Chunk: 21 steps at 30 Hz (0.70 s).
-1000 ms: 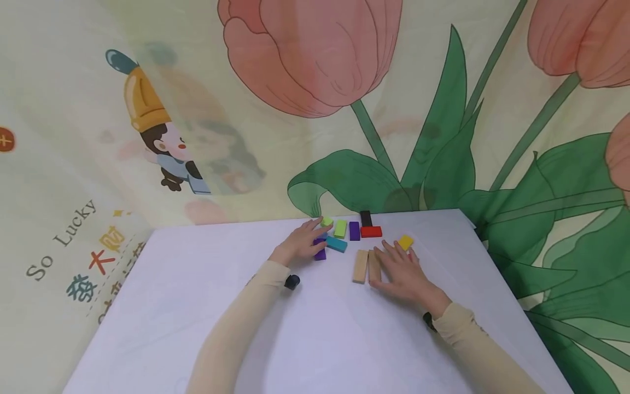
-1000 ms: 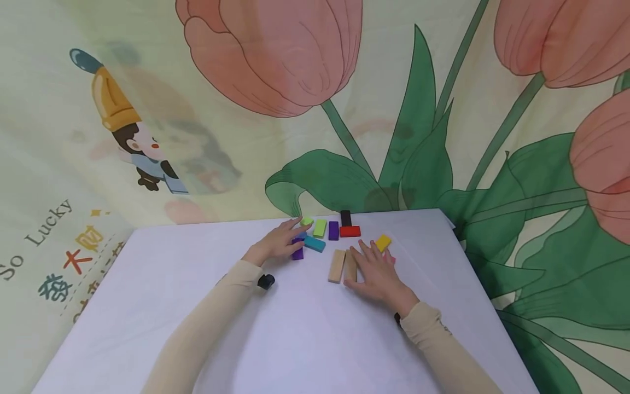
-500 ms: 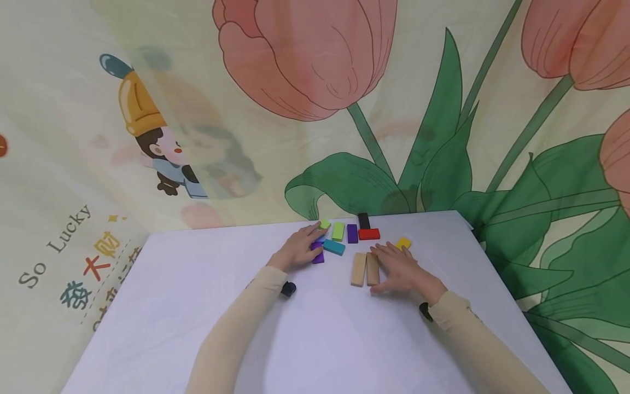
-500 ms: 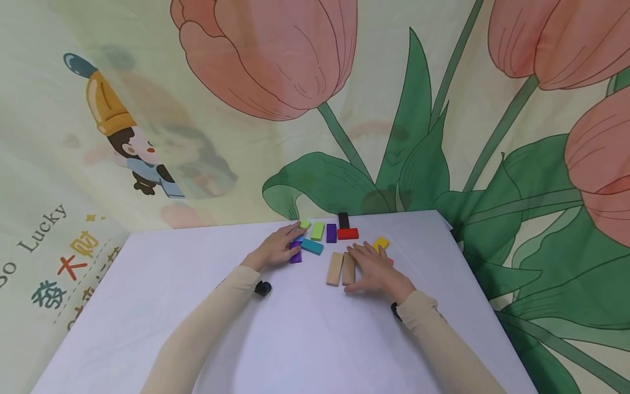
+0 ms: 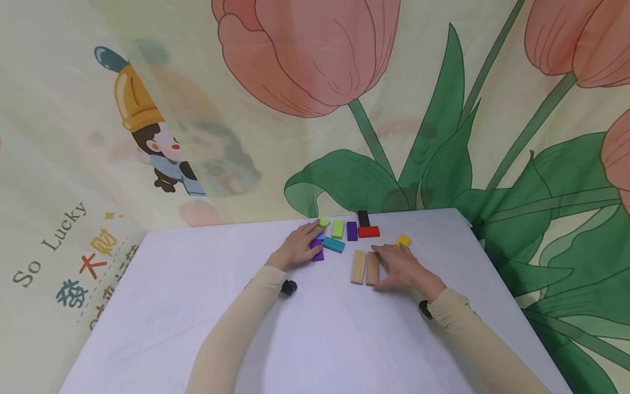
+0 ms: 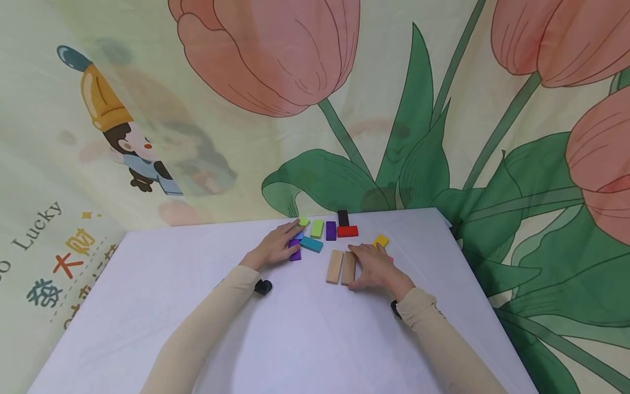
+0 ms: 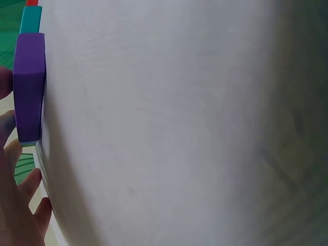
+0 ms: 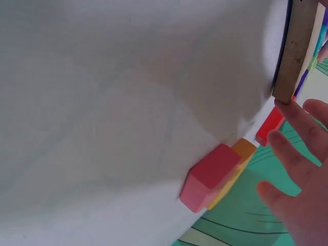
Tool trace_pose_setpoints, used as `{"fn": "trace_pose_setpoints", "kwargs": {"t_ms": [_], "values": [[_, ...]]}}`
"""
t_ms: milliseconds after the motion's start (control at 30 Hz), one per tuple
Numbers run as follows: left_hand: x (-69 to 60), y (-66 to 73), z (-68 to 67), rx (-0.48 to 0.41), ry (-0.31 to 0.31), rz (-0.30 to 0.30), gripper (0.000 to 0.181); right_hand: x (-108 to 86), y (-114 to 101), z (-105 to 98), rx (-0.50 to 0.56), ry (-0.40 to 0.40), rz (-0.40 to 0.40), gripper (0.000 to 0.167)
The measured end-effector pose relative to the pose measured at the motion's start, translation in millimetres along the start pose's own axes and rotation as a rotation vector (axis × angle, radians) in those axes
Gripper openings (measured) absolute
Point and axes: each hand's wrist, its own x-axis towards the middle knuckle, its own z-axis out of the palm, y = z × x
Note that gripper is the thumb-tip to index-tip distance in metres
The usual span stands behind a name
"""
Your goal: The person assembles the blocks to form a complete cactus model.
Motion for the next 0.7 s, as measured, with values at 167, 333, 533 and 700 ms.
{"fn": "trace_pose_setpoints", "kwargs": {"t_ms": [167,333,533,700], "values": [[0.4,0.4,-1.9,0.002,-0.003,0.006,0.065,-14.4,-8.9,-3.0,-0.022,0.028,-0.035,0.096],[-1.1,2.0,-4.5,0.016,-0.006,-0.007,0.064,-37.7,-28.0,0.5,0.011,0.001,-0.060,0.095],[-2.2,3.1,-4.7,0.019,-0.015,-0.016,0.064,-67.2,-45.3,15.5,0.062,-0.071,-0.157,0.093],[-0.4,2.1,-2.1,0.026,-0.009,-0.015,0.064,-85.4,-53.6,23.8,0.032,-0.113,-0.206,0.091]]}}
